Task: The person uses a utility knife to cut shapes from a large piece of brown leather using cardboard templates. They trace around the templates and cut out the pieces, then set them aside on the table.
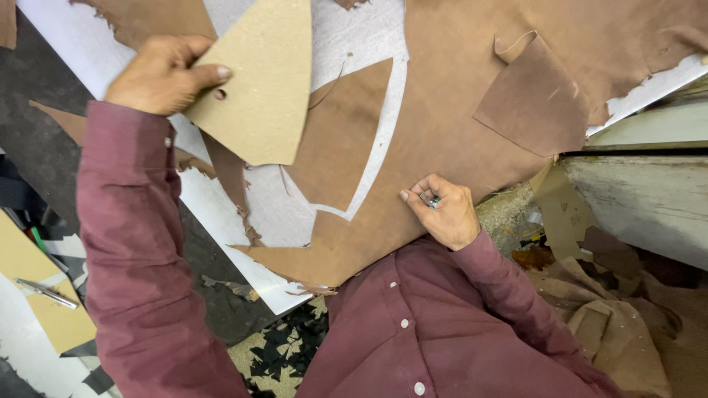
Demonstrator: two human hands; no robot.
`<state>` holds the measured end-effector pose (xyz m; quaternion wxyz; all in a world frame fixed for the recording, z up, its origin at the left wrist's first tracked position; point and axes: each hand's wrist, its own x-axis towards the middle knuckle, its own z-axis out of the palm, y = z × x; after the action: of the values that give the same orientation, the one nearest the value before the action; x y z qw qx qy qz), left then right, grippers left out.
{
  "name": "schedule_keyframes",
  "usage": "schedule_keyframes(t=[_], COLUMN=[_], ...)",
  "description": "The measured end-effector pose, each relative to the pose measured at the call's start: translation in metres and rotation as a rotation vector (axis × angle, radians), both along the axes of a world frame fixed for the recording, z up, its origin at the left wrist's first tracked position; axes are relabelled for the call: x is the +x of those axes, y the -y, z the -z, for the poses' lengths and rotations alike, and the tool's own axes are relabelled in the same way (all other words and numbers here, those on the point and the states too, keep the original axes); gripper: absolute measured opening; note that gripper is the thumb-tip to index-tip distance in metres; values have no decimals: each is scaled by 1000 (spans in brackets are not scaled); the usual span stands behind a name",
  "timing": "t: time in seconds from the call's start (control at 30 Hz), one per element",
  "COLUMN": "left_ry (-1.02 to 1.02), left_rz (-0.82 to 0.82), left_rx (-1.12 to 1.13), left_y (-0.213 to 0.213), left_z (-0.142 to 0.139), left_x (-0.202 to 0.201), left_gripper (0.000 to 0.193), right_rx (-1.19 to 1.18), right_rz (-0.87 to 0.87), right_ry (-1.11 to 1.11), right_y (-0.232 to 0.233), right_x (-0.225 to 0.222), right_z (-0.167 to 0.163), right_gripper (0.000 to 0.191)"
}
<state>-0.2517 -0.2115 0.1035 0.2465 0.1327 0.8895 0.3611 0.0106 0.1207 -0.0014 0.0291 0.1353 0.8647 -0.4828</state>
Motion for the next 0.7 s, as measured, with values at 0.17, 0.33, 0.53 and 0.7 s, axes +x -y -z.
schedule_keyframes(t=[0.17,0.33,0.53,0.7], left_ry=[-60,13,-600,-307], left_rz=[-51,-2,205,160], left_rx=[456,533,-328,-358], left_y=[55,19,-101,-111], left_z=[-41,-20,80,92], left_x=[-12,-7,49,59], left_gripper=[20,8,100,101], right_rx=[17,44,43,40], right_rz=[79,127,130,174], right_ry=[5,-2,-8,48], right_y=[7,12,12,13], right_x=[4,5,6,6], right_z=[1,3,4,4], right_gripper=[20,19,18,18])
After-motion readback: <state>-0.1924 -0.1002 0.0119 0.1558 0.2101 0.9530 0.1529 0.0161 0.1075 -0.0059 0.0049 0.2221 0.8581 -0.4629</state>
